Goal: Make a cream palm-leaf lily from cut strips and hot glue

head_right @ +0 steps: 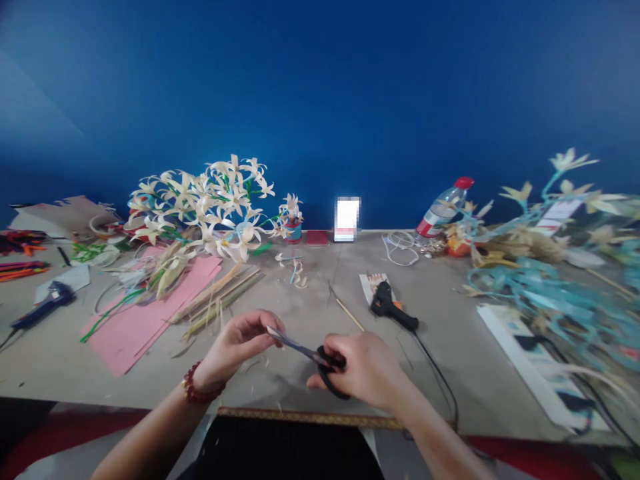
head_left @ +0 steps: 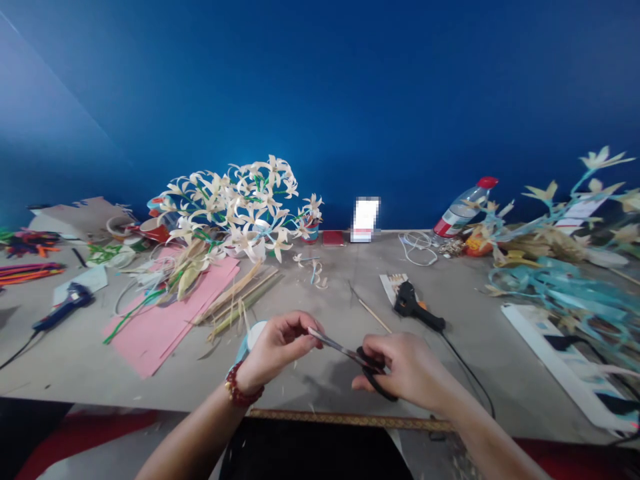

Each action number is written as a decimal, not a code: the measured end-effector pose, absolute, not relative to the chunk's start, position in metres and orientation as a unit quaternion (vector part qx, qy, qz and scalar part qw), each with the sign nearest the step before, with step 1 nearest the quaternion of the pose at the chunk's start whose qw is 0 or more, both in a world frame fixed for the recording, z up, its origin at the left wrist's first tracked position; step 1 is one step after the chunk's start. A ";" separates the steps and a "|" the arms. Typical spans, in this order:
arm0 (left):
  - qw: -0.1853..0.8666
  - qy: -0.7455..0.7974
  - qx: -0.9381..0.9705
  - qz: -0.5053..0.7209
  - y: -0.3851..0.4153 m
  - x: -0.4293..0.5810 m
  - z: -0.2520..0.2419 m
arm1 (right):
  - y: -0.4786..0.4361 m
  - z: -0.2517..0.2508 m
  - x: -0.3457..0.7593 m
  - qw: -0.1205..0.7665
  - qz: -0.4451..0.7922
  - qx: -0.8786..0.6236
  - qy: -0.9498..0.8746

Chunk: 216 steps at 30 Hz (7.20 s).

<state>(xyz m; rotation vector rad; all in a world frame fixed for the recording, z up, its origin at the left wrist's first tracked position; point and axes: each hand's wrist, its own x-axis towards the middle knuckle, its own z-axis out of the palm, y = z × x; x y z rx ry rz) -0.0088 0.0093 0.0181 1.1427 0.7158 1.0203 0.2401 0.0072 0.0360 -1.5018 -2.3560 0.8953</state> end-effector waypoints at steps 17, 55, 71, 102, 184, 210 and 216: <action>0.630 0.325 0.545 0.448 0.008 -0.010 0.018 | 0.008 0.032 0.239 0.092 0.311 -0.512 -0.795; 0.650 0.390 0.479 0.444 0.011 -0.010 0.005 | -0.001 -0.042 0.235 0.054 0.082 -0.607 -0.789; 0.702 0.380 0.402 0.448 0.013 0.001 -0.003 | 0.025 0.010 0.220 0.274 0.196 -0.379 -0.862; 0.204 0.483 0.674 0.520 0.066 0.008 -0.038 | 0.067 -0.051 0.177 0.528 0.269 -0.416 -0.689; 0.057 0.479 0.779 0.400 0.044 0.014 -0.035 | 0.063 -0.055 0.183 0.472 0.224 -0.465 -0.715; 0.088 0.487 0.781 0.382 0.045 0.016 -0.036 | 0.062 -0.049 0.183 0.410 0.212 -0.439 -0.771; 0.087 0.485 0.782 0.381 0.045 0.016 -0.037 | 0.066 -0.051 0.189 0.404 0.184 -0.456 -0.772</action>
